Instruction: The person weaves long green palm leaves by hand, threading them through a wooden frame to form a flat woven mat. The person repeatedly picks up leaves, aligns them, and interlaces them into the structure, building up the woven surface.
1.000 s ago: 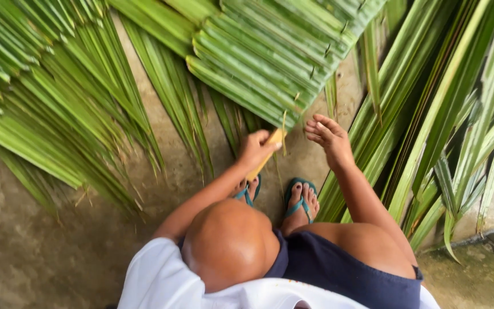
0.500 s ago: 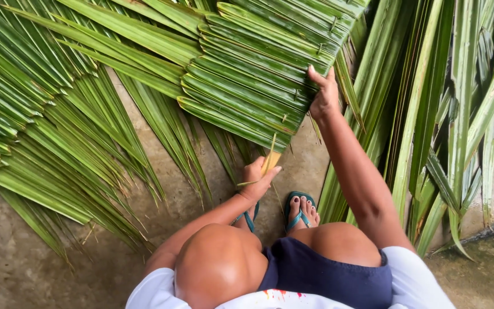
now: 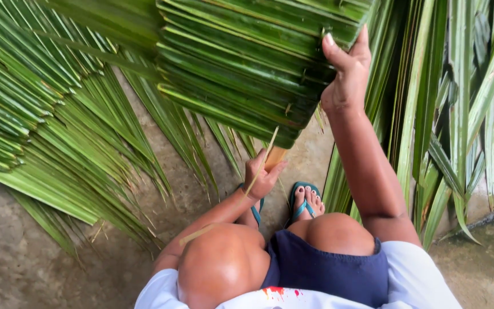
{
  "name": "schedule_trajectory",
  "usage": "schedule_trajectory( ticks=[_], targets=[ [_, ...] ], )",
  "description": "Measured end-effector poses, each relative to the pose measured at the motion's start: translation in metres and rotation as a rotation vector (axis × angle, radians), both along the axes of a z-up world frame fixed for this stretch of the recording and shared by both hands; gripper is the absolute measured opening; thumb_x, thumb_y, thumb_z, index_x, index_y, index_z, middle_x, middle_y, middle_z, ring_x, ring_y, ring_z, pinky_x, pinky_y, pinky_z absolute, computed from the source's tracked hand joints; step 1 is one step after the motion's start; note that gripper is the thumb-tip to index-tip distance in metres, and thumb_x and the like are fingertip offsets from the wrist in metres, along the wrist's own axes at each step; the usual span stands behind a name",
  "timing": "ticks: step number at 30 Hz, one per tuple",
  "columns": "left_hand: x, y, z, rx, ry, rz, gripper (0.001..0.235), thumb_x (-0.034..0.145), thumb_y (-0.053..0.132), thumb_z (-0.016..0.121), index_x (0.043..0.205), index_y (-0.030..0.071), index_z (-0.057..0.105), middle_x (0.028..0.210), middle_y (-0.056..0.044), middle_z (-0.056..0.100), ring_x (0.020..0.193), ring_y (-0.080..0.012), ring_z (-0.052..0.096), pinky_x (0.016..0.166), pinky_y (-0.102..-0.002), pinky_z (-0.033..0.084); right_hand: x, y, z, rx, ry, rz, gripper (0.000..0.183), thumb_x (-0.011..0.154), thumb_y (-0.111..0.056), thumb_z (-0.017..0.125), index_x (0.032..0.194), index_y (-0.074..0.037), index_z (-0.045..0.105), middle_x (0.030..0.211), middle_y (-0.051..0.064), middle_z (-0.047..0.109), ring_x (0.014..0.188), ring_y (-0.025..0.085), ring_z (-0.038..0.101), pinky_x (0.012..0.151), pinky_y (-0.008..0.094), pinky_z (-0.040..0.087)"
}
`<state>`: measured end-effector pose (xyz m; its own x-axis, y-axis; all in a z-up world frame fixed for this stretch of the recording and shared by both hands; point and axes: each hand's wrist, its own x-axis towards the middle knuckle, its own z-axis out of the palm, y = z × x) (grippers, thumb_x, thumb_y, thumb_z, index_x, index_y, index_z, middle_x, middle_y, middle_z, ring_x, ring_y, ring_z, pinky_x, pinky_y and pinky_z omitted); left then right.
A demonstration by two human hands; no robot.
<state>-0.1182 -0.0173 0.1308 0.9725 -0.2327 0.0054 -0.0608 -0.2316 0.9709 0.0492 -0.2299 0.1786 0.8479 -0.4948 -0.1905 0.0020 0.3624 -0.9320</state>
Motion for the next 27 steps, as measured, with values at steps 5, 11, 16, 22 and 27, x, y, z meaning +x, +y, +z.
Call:
schedule_trajectory(
  ticks=[5,11,16,22,27],
  targets=[
    [0.004,-0.008,-0.025,0.051,0.016,0.008,0.037,0.090,0.024,0.079,0.083,0.009,0.046,0.062,-0.001,0.043,0.057,-0.0112,0.037,0.051,-0.034,0.037,0.011,0.000,-0.005,0.016,0.109,-0.011,0.109,0.085,-0.005,0.085,0.161,0.001,0.007,0.173,0.015,0.002,0.161,0.028,0.005,0.132,0.047,0.011],
    [0.029,-0.038,-0.063,0.079,0.281,0.016,0.020,0.095,0.030,0.069,0.098,0.011,0.065,0.066,0.002,0.057,0.052,-0.0117,0.050,0.049,-0.031,0.043,0.062,-0.029,-0.084,0.028,0.178,0.036,0.064,0.077,0.006,0.076,0.137,-0.008,0.057,0.128,0.006,0.072,0.115,0.022,0.066,0.105,0.032,0.046],
    [0.039,-0.063,-0.109,0.454,0.203,-0.015,0.040,0.090,0.047,0.070,0.089,0.009,0.057,0.059,-0.010,0.062,0.049,-0.0303,0.060,0.047,-0.044,0.043,0.077,-0.067,-0.140,0.285,0.471,-0.047,0.076,0.073,-0.001,0.075,0.146,-0.015,0.058,0.111,0.006,0.075,0.097,0.022,0.066,0.080,0.032,0.054],
    [0.031,-0.078,-0.113,0.447,0.256,-0.039,0.041,0.088,0.047,0.072,0.079,0.011,0.055,0.058,-0.014,0.058,0.056,-0.0433,0.059,0.055,-0.049,0.041,0.060,-0.097,-0.189,0.143,0.574,0.126,0.124,0.072,-0.021,0.087,0.163,-0.010,0.004,0.174,0.013,0.002,0.160,0.031,0.007,0.127,0.046,0.004],
    [0.037,-0.069,-0.121,0.365,0.275,0.013,0.039,0.092,0.045,0.068,0.080,0.011,0.054,0.063,-0.008,0.062,0.056,-0.0313,0.059,0.053,-0.046,0.042,0.002,-0.101,-0.077,-0.428,0.667,0.423,0.047,0.099,-0.013,0.059,0.143,-0.006,0.048,0.133,0.014,0.062,0.107,0.020,0.068,0.086,0.026,0.066]
  ],
)
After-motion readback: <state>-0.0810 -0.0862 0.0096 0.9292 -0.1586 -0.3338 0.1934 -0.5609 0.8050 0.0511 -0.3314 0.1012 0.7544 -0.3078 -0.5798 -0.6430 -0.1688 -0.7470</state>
